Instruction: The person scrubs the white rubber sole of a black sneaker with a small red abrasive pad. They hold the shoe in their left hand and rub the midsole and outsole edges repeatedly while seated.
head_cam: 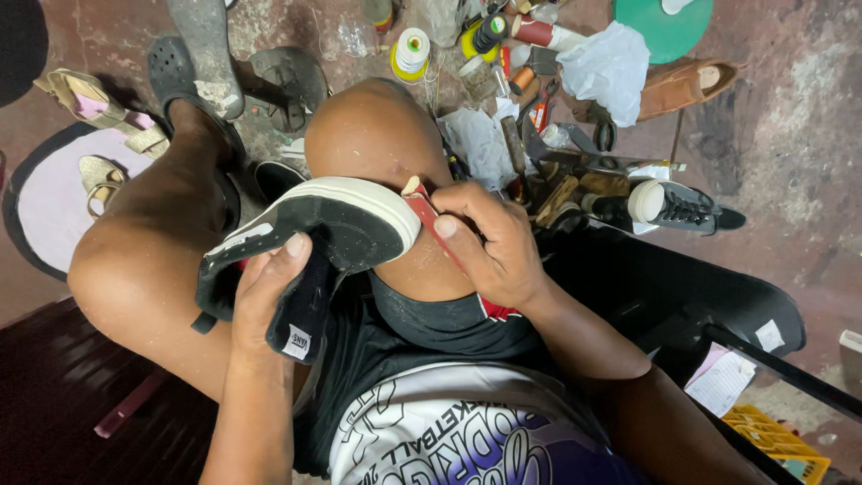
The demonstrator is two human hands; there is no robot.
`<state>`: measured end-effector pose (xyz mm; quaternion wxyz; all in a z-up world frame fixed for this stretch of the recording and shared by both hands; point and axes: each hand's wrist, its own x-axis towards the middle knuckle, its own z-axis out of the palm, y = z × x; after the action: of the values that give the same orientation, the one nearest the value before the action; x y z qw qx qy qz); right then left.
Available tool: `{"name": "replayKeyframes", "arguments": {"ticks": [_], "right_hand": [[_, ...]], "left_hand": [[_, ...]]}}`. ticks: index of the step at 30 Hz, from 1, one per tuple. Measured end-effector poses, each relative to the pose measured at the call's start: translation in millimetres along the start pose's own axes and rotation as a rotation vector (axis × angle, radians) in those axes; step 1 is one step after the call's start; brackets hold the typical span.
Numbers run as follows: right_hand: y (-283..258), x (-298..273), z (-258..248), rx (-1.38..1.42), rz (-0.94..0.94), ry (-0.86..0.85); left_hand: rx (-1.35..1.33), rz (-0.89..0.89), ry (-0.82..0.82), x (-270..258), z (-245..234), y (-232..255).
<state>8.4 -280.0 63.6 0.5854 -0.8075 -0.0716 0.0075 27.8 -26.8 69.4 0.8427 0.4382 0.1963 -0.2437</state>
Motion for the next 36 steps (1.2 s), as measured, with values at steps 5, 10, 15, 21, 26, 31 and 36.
{"name": "replayKeyframes", "arguments": {"ticks": [5,10,15,21,26,31,36], "right_hand": [[-8.5,25.1,7.1,-0.043,-0.135,0.053],[-24.0,22.6,9.9,-0.143,-0.149,0.064],[-20.1,12.0,16.3,-0.139,-0.1,0.068],[-2.3,20.9,24.0,-0.152,-0.19,0.068],[-11.9,5.9,26.7,-0.124,-0.167,0.098],[-0.6,17.5,30.8,-0.174,-0.233,0.103],[0.1,15.4,33.3,-0.212,-0.282,0.132]], "left_hand": [[0.066,-0.027,0.023,-1.8,5.6,-1.1],[0.091,-0.002,-0.011,0.6,5.0,1.2],[0.14,-0.031,-0.013,-6.6,-0.8,-2.1],[0.112,-0.002,-0.029,-10.7,2.1,3.0],[0.11,0.004,-0.01,-12.1,-0.7,-0.3],[0.113,-0.012,-0.02,-11.0,-0.8,-3.4],[0.107,0.069,-0.07,-5.5,4.5,-0.8]]}}
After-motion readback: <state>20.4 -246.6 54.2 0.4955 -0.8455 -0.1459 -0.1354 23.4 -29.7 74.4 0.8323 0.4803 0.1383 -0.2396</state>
